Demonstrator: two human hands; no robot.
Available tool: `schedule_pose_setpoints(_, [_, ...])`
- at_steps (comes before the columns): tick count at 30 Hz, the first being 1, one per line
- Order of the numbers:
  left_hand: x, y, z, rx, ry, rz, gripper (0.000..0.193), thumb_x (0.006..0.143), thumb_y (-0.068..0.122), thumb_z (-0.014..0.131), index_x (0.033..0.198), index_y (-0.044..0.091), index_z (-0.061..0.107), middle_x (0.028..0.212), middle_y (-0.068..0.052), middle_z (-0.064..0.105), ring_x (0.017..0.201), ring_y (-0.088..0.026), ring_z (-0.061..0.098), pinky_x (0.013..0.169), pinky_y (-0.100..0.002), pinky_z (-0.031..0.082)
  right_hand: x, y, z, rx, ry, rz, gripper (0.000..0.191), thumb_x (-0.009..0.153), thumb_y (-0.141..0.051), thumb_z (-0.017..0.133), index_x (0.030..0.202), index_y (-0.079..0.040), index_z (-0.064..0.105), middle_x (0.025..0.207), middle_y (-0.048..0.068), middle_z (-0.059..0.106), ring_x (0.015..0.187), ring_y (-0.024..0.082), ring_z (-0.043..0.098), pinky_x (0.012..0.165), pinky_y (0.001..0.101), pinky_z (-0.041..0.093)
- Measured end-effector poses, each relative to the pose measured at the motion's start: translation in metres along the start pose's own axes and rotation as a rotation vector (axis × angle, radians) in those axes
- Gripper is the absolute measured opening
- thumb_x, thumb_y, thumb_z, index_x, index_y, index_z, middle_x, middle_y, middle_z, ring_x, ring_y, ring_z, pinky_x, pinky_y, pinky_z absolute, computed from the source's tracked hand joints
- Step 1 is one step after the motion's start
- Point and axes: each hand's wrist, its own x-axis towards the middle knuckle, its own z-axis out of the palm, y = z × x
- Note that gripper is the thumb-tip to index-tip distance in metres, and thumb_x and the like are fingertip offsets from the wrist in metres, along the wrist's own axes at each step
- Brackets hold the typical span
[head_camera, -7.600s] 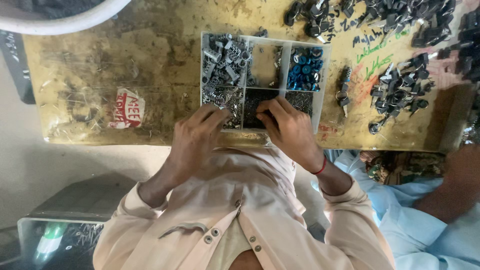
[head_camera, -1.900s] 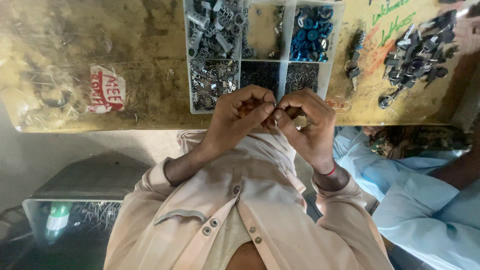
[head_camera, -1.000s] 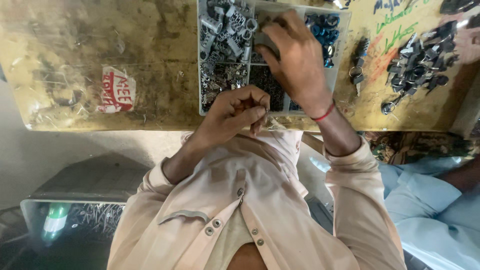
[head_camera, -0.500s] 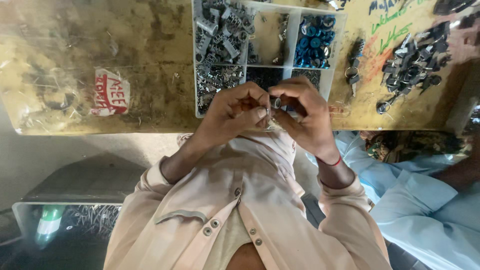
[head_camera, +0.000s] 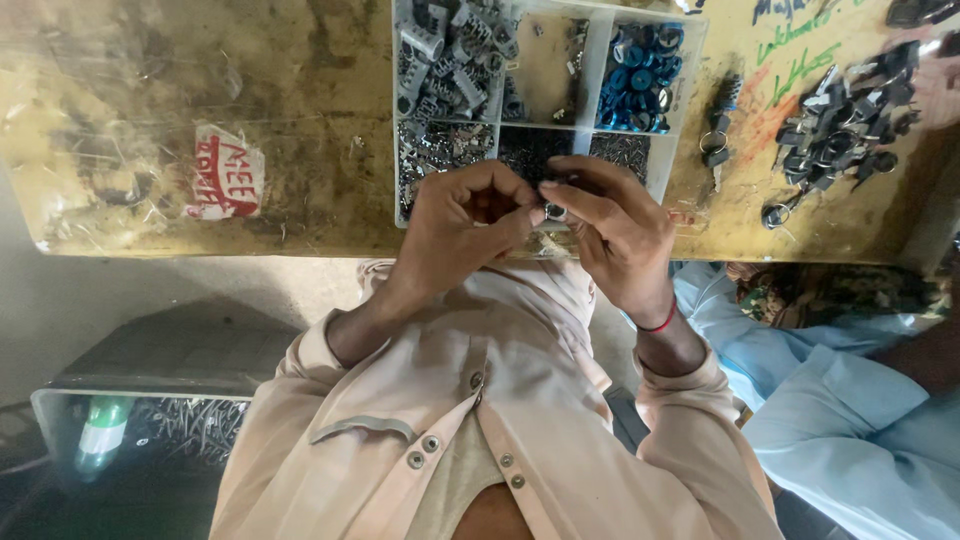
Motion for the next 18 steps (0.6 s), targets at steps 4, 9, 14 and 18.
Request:
schedule_pose_setpoints(4, [-0.001, 0.004, 0.003, 0.1, 0.073, 0.019, 0.01, 0.096, 0.004, 0.075, 0.094, 0.0, 0.066, 0.072, 0.004, 0.062, 0.061, 0.001, 0.05, 0.05, -0.018, 0.037, 0.003, 0.001, 0.0, -0.056, 0.0, -0.036, 0.046, 0.086, 0.021, 0.069, 0.124, -0.004, 0.071, 0.122, 0.016, 0.07, 0.107, 0.029, 0.072, 0.09, 0.0355, 0.06])
schedule_pose_setpoints(9, [-0.007, 0.01, 0.005, 0.296, 0.124, 0.178, 0.007, 0.096, 0.005, 0.074, 0.095, 0.0, 0.069, 0.077, 0.003, 0.066, 0.067, 0.001, 0.054, 0.056, -0.017, 0.042, 0.001, -0.001, 0.0, -0.025, 0.017, -0.022, 0.038, 0.091, 0.016, 0.074, 0.123, -0.004, 0.071, 0.121, 0.014, 0.071, 0.109, 0.028, 0.073, 0.092, 0.0346, 0.061])
schedule_pose_setpoints(14, [-0.007, 0.01, 0.004, 0.205, 0.101, 0.134, 0.009, 0.095, 0.004, 0.075, 0.093, 0.001, 0.066, 0.079, 0.003, 0.068, 0.07, 0.001, 0.058, 0.059, -0.017, 0.046, 0.002, -0.009, 0.001, -0.01, 0.051, -0.054, 0.038, 0.091, 0.017, 0.073, 0.122, -0.004, 0.073, 0.12, 0.014, 0.07, 0.108, 0.026, 0.073, 0.088, 0.033, 0.061])
schedule_pose_setpoints(18, [-0.007, 0.007, 0.001, 0.116, 0.047, 0.135, 0.015, 0.096, 0.002, 0.074, 0.091, 0.002, 0.06, 0.079, 0.003, 0.063, 0.071, 0.001, 0.051, 0.058, -0.018, 0.04, 0.002, -0.015, -0.001, -0.078, 0.01, -0.083, 0.041, 0.086, 0.016, 0.075, 0.122, -0.003, 0.074, 0.118, 0.015, 0.07, 0.103, 0.026, 0.072, 0.087, 0.0349, 0.061])
